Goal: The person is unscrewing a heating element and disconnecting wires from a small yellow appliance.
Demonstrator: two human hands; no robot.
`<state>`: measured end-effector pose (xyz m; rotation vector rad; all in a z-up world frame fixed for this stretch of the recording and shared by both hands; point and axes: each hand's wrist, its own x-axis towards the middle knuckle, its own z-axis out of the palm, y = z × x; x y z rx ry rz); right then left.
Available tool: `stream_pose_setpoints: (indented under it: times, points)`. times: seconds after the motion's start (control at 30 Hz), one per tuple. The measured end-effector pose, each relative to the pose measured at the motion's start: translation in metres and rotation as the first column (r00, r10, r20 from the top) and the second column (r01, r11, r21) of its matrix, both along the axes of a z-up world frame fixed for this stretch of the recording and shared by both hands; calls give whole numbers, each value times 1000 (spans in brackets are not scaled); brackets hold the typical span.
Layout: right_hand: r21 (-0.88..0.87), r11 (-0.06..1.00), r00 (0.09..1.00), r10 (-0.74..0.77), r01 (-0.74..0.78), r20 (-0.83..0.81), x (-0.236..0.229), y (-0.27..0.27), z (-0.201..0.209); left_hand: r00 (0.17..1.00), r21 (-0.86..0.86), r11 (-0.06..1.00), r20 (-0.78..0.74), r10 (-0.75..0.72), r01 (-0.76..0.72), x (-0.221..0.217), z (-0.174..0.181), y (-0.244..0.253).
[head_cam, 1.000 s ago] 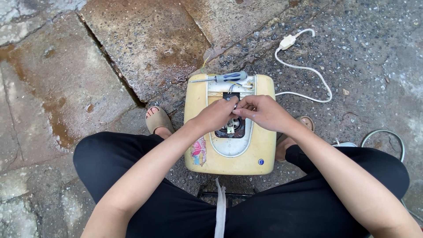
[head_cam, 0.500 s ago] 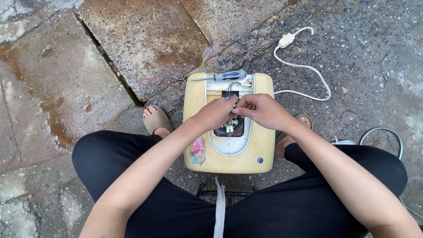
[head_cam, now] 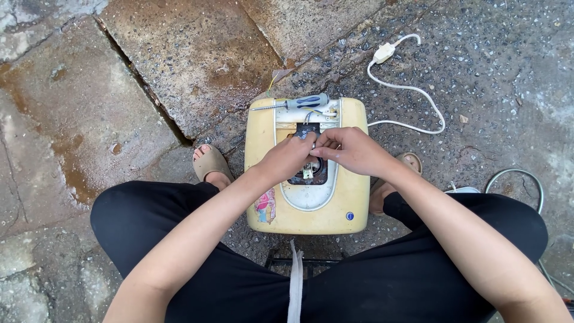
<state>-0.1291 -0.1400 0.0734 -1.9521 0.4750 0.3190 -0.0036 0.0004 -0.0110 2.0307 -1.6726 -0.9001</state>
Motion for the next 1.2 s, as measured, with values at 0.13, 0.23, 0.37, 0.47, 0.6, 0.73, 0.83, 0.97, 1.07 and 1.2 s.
stream_pose_setpoints:
  times: [0.13,0.23,0.37,0.47,0.6,0.73,0.83,0.97,1.07,1.2]
  points:
    - [1,1000,1000,-6,6,2,0,0,3,999,-1,1000,-36,9,-9,2,5,3]
    - [17,1000,1000,-4,4,6,1,0,1,997,8,999,-65,43,-43,6,5,2]
    - [16,1000,1000,1,-1,-6,2,3,8,999,3,1000,-52,4,-4,6,8,2]
    - [22,1000,1000,4,-4,-5,2,3,5,997,5,1000,-71,17,-17,6,5,3]
    - [22,1000,1000,12,-12,-1,1,2,-3,995,7,999,-82,50,-50,6,2,3]
    - [17,1000,1000,20,-20,-1,1,2,1,996,-2,999,-74,50,-50,7,3,3]
    - [1,1000,1000,20,-20,-15,1,1,3,997,1,1000,-72,24,-24,6,9,2]
    - [-39,999,999,8,-9,-38,2,-3,1,999,-35,999,-21,24,-24,2,12,1]
    - [-50,999,999,5,-8,-49,2,-3,5,999,-37,998,-14,50,-50,-2,12,-1]
    - [-56,998,998,13,-16,-56,2,-1,9,998,-13,998,-24,64,-64,-6,13,0]
